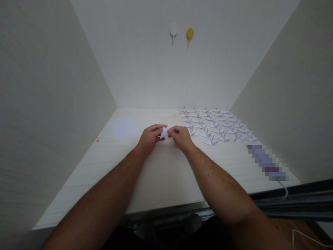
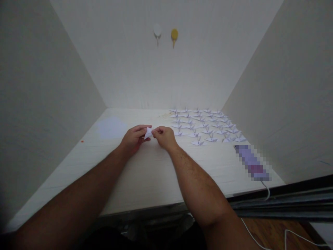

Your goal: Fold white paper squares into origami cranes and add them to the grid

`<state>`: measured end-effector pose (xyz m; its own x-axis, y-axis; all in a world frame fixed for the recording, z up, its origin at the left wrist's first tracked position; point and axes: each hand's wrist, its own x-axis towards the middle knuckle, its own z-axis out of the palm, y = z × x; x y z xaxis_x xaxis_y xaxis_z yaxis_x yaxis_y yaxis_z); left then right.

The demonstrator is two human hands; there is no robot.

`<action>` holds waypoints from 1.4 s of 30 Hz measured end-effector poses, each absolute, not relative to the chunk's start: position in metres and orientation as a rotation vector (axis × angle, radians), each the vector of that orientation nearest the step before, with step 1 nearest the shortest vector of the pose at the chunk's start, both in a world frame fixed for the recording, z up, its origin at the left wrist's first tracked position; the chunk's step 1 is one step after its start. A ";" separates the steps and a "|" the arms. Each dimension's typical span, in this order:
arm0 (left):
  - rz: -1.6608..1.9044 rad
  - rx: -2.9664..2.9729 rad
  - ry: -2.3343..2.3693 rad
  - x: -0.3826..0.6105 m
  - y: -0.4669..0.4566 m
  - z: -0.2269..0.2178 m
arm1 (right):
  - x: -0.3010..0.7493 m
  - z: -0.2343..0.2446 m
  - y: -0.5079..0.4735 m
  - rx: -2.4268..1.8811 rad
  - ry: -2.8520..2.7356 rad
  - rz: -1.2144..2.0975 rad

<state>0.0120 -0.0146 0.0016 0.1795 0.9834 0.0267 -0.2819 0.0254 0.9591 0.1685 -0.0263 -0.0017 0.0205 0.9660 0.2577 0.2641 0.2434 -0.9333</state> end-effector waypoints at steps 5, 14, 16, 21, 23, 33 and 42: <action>1.161 1.003 0.843 0.013 -0.017 0.003 | 0.167 -0.002 -0.028 -1.232 -1.506 0.702; 1.195 0.940 0.810 0.014 -0.016 0.002 | 0.166 -0.001 -0.031 -1.207 -1.467 0.626; 1.156 0.954 0.822 0.014 -0.017 0.003 | 0.166 -0.001 -0.030 -1.216 -1.407 0.615; 1.094 0.996 0.806 0.014 -0.019 0.004 | 0.165 0.000 -0.029 -1.228 -1.351 0.697; 1.102 0.999 0.803 0.014 -0.020 0.004 | 0.163 0.002 -0.031 -1.216 -1.354 0.728; 1.158 0.951 0.799 0.015 -0.018 0.003 | 0.165 0.001 -0.033 -1.186 -1.488 0.668; 1.189 0.945 0.767 0.015 -0.017 0.000 | 0.164 0.003 -0.034 -1.119 -1.527 0.722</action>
